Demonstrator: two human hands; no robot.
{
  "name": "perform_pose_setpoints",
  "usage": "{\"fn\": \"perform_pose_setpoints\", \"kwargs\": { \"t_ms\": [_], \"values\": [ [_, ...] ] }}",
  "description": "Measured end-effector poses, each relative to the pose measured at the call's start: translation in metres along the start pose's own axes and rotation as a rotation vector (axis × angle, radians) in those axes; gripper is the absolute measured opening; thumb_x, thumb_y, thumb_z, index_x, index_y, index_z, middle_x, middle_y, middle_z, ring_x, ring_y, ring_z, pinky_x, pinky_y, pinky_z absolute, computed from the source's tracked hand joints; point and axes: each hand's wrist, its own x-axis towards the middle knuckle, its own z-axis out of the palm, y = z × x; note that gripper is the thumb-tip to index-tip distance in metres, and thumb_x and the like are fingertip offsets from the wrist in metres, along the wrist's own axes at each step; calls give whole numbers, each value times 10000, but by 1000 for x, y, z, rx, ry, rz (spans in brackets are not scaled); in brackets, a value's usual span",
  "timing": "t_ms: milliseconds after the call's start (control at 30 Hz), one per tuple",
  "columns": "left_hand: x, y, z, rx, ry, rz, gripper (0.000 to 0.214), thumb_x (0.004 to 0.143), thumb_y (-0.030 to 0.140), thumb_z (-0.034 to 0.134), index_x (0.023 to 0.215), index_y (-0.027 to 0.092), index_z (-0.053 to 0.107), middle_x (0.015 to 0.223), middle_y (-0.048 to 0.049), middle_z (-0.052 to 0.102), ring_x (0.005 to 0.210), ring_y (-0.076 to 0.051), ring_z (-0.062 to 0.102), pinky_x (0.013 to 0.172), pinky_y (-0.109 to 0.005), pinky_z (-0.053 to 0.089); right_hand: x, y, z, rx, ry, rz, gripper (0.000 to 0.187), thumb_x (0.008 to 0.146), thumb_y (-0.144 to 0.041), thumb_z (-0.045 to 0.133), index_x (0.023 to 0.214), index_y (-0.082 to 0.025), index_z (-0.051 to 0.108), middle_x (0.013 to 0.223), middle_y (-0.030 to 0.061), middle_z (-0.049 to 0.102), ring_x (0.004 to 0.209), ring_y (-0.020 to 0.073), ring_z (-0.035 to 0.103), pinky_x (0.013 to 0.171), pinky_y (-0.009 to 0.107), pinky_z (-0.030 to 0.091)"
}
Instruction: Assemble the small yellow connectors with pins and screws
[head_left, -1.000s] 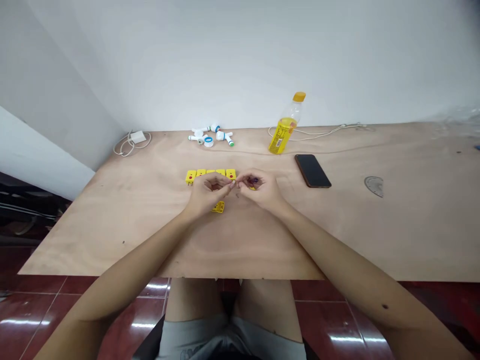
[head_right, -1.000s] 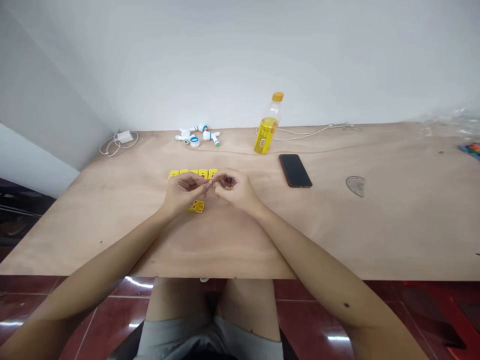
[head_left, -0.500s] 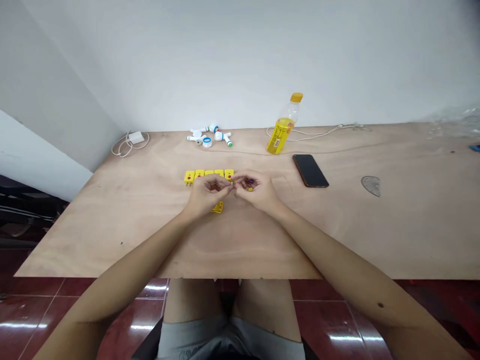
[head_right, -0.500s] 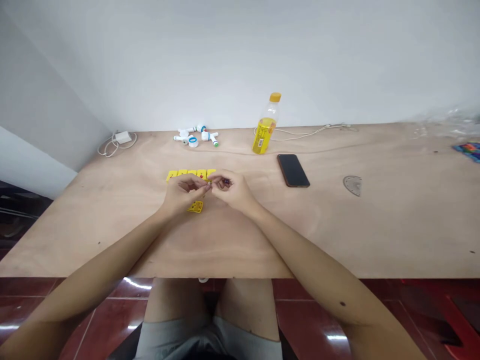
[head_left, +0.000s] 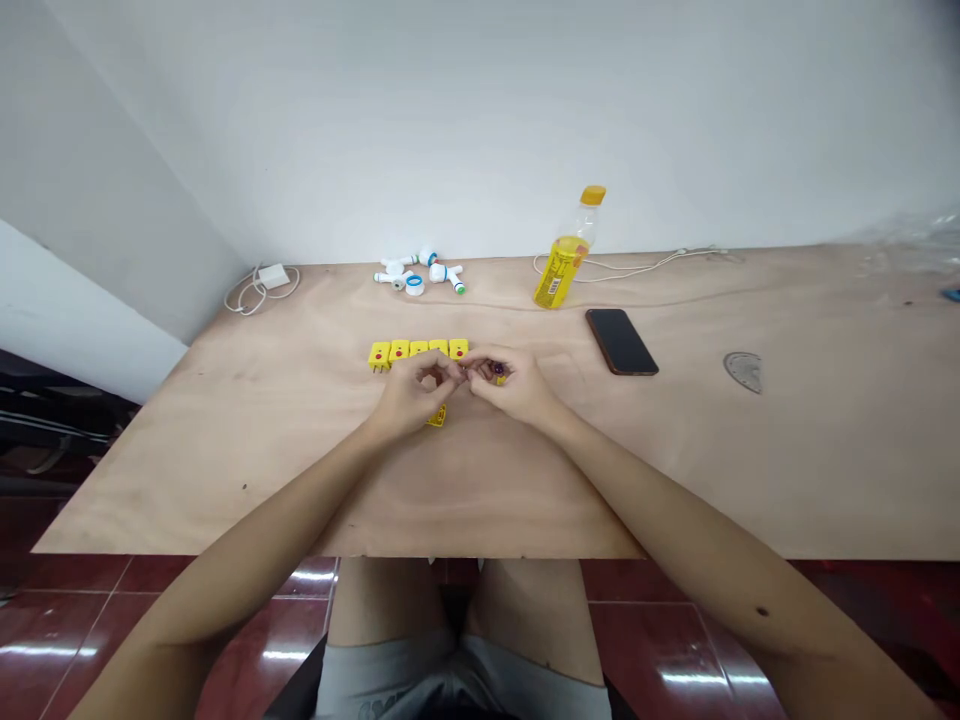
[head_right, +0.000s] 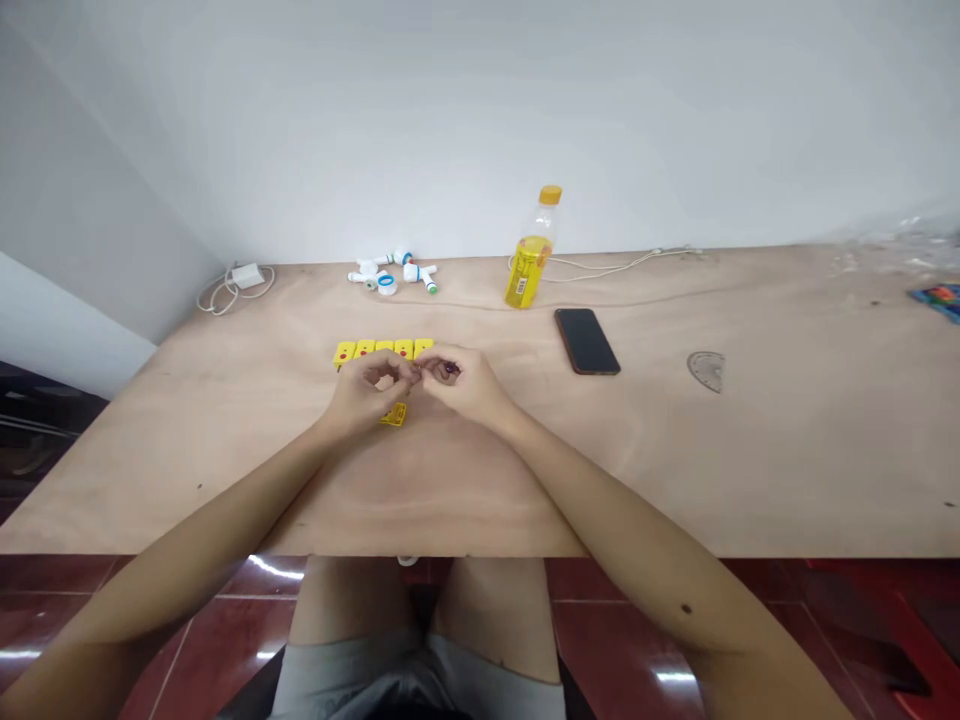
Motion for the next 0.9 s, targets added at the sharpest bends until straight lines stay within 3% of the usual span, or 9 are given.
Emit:
{"fn": "perform_pose_setpoints", "kwargs": {
  "t_ms": [133,267,433,533,633,700,800,900],
  "values": [
    [3,2,0,-91,15,-41,321,948,423,858,832,207,651,900,-40,759,885,-188,736,834,-339,597,0,-2,-2,-76,30,-110,168,928,-218,713,1017,-214,856,859,41,778,721,180,630,685,326,530],
    [7,2,-1,-221,20,-125,515,857,561,953,818,215,572,843,-32,732,812,-177,707,744,-318,572,0,-5,-6,-151,0,-298,178,1045,-227,680,1083,-241,852,971,83,823,848,231,740,812,403,613],
    [10,0,-6,-341,-53,-206,545,829,579,986,881,209,589,870,-33,760,719,-135,663,646,-268,511,1,-7,-10,-274,-73,-374,190,1133,-261,623,1100,-240,809,987,98,820,894,253,758,851,432,614],
    [13,-1,-14,-342,-70,-241,487,875,577,951,1031,202,683,860,-27,783,673,-116,641,640,-251,508,1,-5,-10,-294,-57,-430,148,1145,-242,623,1114,-229,767,997,97,812,912,252,753,848,425,603],
    [18,-1,-28,-204,-80,-174,444,948,568,876,1135,183,757,896,-59,812,798,-162,718,694,-259,536,2,-4,-10,-296,-16,-480,106,1140,-218,638,1099,-229,735,963,81,792,889,245,735,822,409,591],
    [23,-2,-41,-28,-108,-94,361,952,516,856,1030,167,807,978,-90,836,835,-172,719,735,-275,540,2,-4,-10,-306,4,-482,107,1139,-202,633,1092,-231,725,941,71,776,862,238,716,804,399,579],
    [31,-3,-59,269,-316,-50,231,950,406,804,988,189,873,966,-76,846,804,-174,684,743,-287,516,3,-5,-11,-320,27,-476,113,1136,-183,628,1081,-227,716,901,56,749,829,229,693,782,384,560],
    [40,-1,-64,419,-490,-20,201,933,360,764,979,213,894,961,-68,838,818,-188,675,732,-286,495,4,-5,-13,-330,42,-481,112,1129,-169,633,1063,-221,708,882,48,731,812,221,678,775,375,548]
  ]
}}
